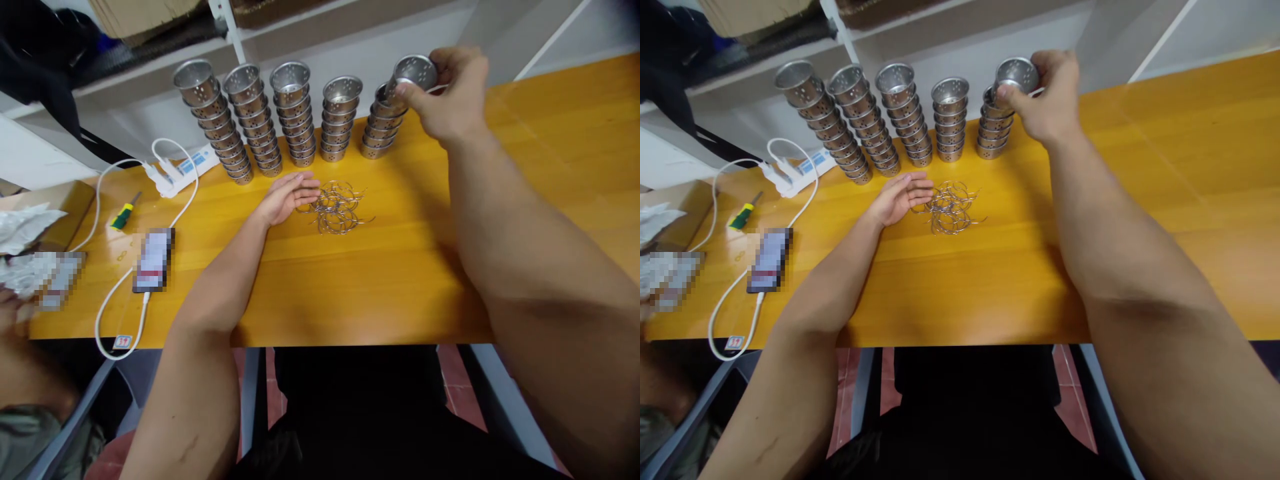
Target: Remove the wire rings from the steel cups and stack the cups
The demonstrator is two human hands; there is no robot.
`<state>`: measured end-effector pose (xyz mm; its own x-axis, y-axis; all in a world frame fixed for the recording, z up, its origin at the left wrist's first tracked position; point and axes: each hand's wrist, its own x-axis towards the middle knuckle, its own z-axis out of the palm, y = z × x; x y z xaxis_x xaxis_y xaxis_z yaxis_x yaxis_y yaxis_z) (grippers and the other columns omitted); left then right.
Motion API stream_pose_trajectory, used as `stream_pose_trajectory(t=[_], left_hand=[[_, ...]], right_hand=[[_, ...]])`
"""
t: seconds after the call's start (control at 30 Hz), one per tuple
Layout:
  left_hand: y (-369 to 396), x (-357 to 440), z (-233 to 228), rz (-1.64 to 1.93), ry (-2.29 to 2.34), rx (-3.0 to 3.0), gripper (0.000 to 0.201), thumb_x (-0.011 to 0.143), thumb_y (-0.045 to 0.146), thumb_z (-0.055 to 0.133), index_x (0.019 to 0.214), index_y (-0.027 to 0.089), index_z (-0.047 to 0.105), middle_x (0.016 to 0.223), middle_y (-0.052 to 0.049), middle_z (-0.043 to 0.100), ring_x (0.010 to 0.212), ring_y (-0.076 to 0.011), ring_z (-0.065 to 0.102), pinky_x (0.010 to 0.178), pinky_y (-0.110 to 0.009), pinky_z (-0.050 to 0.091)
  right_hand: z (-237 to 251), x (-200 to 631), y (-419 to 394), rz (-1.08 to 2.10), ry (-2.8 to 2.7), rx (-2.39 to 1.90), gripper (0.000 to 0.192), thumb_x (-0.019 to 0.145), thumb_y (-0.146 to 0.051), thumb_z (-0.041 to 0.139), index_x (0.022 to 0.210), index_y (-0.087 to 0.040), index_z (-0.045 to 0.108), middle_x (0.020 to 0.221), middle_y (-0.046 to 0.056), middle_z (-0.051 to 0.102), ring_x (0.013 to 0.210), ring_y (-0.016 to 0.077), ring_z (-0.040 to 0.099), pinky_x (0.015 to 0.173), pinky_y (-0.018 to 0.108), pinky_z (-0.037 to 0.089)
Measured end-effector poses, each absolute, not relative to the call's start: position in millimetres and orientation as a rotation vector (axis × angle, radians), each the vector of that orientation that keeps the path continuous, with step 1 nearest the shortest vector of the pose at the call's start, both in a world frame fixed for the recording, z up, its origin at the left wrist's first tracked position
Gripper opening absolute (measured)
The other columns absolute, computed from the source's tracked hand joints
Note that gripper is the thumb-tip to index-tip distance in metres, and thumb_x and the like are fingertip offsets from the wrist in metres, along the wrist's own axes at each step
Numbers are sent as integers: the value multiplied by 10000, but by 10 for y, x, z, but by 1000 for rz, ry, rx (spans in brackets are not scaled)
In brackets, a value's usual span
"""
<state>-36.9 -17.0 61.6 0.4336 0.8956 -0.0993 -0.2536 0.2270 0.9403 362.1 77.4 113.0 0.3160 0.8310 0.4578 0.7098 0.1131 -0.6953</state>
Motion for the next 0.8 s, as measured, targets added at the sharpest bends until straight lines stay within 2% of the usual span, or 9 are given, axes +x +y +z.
stream_pose_trajectory(t=[0.1,0.17,0.2,0.37,0.47,0.57,0.67,0.73,0.8], left_hand=[[-169,-373,604,901,760,1052,252,1210,444,892,1307,212,877,1323,-118,1011,1151,-231,987,1231,-410,780],[-174,-369,607,898,781,1058,270,1201,463,911,1310,219,874,1347,-122,1010,1187,-243,992,1279,-435,771],[-177,-366,610,896,793,1058,283,1197,474,922,1314,222,871,1358,-125,1009,1211,-251,994,1303,-450,764],[-177,-352,608,892,811,1049,310,1187,490,942,1326,223,869,1382,-134,1006,1282,-275,998,1340,-474,752],[-161,-351,589,892,802,1059,303,1192,481,941,1326,218,874,1385,-131,1004,1239,-262,998,1319,-461,759],[-148,-356,571,893,788,1064,271,1207,455,925,1326,215,880,1374,-125,1002,1197,-246,994,1284,-441,763],[-145,-366,562,893,749,1067,207,1236,403,874,1317,212,888,1339,-112,1003,1170,-231,986,1216,-409,776],[-147,-374,561,896,732,1064,176,1249,369,845,1308,210,891,1308,-104,1004,1151,-222,982,1177,-393,779],[-149,-379,562,896,736,1060,163,1248,355,845,1305,210,892,1290,-98,1003,1139,-219,982,1174,-393,777]], right_hand=[[1165,3541,770,277,-1411,-1565,762,1077,-11,1122,1718,-85,719,1769,221,642,1571,327,710,1407,519,615],[1117,3582,824,279,-1430,-1480,697,1119,-115,1126,1695,-155,736,1760,199,650,1571,339,697,1432,544,601],[1084,3602,862,274,-1423,-1456,677,1124,-107,1121,1680,-163,740,1754,196,659,1556,329,703,1432,545,601],[1001,3586,1050,263,-1335,-1503,760,1017,236,1012,1662,-15,698,1698,219,707,1474,267,756,1451,554,573],[1012,3605,1117,303,-1349,-1496,793,1008,250,1005,1693,19,680,1710,227,707,1459,261,768,1445,556,569],[991,3684,1158,354,-1339,-1513,872,1014,224,1025,1767,14,640,1812,250,652,1447,254,771,1463,571,550],[871,3739,1176,396,-1320,-1497,871,1071,71,1094,1799,-81,642,1863,237,635,1436,266,761,1463,591,555],[753,3739,1192,419,-1347,-1427,835,1111,-108,1148,1786,-156,659,1863,217,651,1478,297,741,1446,599,577],[665,3747,1245,429,-1357,-1372,916,1106,-303,1201,1818,-198,635,1878,213,640,1545,330,715,1449,609,578]])
